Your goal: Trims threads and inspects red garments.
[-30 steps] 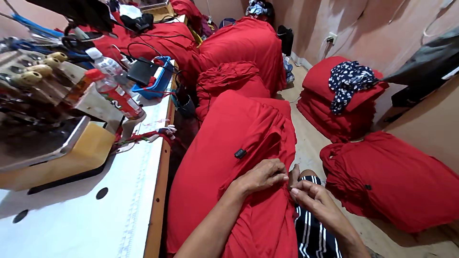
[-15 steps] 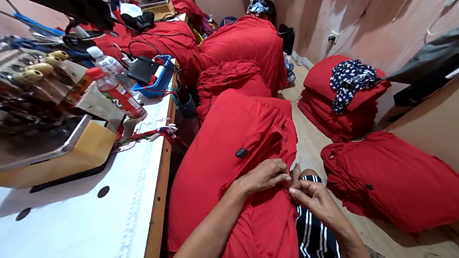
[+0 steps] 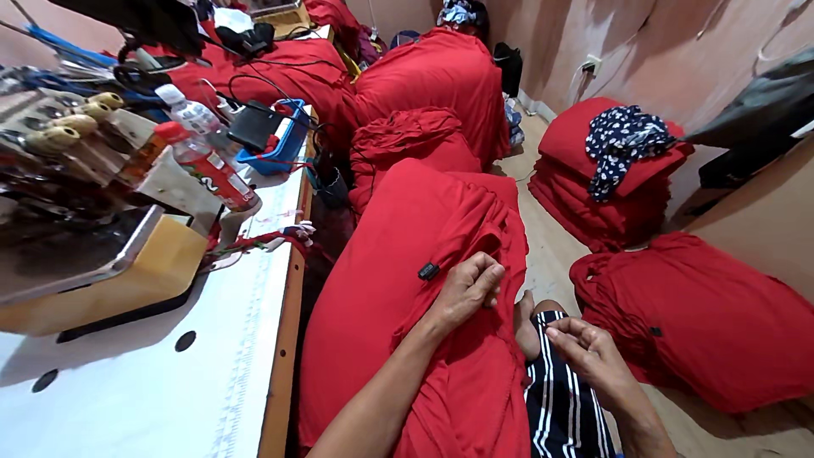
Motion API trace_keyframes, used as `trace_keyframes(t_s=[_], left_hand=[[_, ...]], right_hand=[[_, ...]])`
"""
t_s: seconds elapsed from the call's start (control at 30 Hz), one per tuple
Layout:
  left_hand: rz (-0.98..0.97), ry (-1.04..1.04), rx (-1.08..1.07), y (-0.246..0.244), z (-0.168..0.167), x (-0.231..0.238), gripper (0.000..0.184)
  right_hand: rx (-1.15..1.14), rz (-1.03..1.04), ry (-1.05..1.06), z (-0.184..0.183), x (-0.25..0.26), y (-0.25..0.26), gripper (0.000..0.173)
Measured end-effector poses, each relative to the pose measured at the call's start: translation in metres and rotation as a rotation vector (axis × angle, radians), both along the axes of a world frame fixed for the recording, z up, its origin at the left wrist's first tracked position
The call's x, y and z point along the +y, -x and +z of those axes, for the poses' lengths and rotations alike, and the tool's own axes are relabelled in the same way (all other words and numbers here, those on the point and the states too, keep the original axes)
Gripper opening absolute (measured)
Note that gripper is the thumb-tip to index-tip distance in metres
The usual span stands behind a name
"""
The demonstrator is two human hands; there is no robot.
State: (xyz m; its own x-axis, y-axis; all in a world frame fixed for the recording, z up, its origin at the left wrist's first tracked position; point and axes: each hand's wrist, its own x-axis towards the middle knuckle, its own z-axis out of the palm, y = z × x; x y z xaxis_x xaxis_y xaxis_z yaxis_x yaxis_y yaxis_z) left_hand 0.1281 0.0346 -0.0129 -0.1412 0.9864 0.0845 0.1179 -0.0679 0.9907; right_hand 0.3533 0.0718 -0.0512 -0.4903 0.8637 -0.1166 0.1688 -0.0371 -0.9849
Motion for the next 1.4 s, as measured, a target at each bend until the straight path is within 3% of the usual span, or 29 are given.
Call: trace_keyframes(t_s=[0.17,0.3,0.43,0.6,0.8,0.93,1.1,1.27,1.33,1.4], left_hand=[[-0.179,-0.033,0.155,-0.012,-0.001,0.002,0.022],[-0.458,-0.13,0.345,-0.012,-0.006,0.002,0.053],[-0.311,-0.125,0.538,-0.004,-0.008,0.001,0.037],[-0.456,0.108,0.799,0.003,-0.003,-0.002,0.03],[-0.429,0.029,0.728,0.009,-0.005,-0.002,0.016],[-0.411,-0.037,0.712,0.01,-0.009,-0.001,0.017],[-0.363,-0.098,0.615,0.009,-0.008,-0.003,0.018],[-0.314,-0.177,0.559,0.009,-0.005,-0.004,0.024],[-0.287,-0.237,0.545,0.01,-0.004,-0.004,0.024],[-0.271,-0.242,0.537,0.011,-0.003,-0.005,0.024]], right_hand=[[-0.044,0.013,0.034,-0.002,0.003,-0.005,0.007],[-0.102,0.06,0.038,-0.006,0.005,-0.009,0.009],[-0.136,0.187,0.033,-0.012,0.004,-0.007,0.011],[-0.115,0.156,0.046,-0.009,0.005,-0.009,0.011],[-0.04,-0.144,0.002,-0.007,0.008,-0.009,0.025],[-0.004,0.036,-0.014,-0.008,-0.003,0.011,0.04],[0.056,0.1,0.117,-0.027,-0.008,0.041,0.007],[-0.159,-0.197,-0.08,-0.037,0.016,0.01,0.017],[-0.102,-0.272,-0.067,-0.035,0.016,0.009,0.012],[0.057,-0.174,-0.054,-0.029,0.009,0.015,0.015]])
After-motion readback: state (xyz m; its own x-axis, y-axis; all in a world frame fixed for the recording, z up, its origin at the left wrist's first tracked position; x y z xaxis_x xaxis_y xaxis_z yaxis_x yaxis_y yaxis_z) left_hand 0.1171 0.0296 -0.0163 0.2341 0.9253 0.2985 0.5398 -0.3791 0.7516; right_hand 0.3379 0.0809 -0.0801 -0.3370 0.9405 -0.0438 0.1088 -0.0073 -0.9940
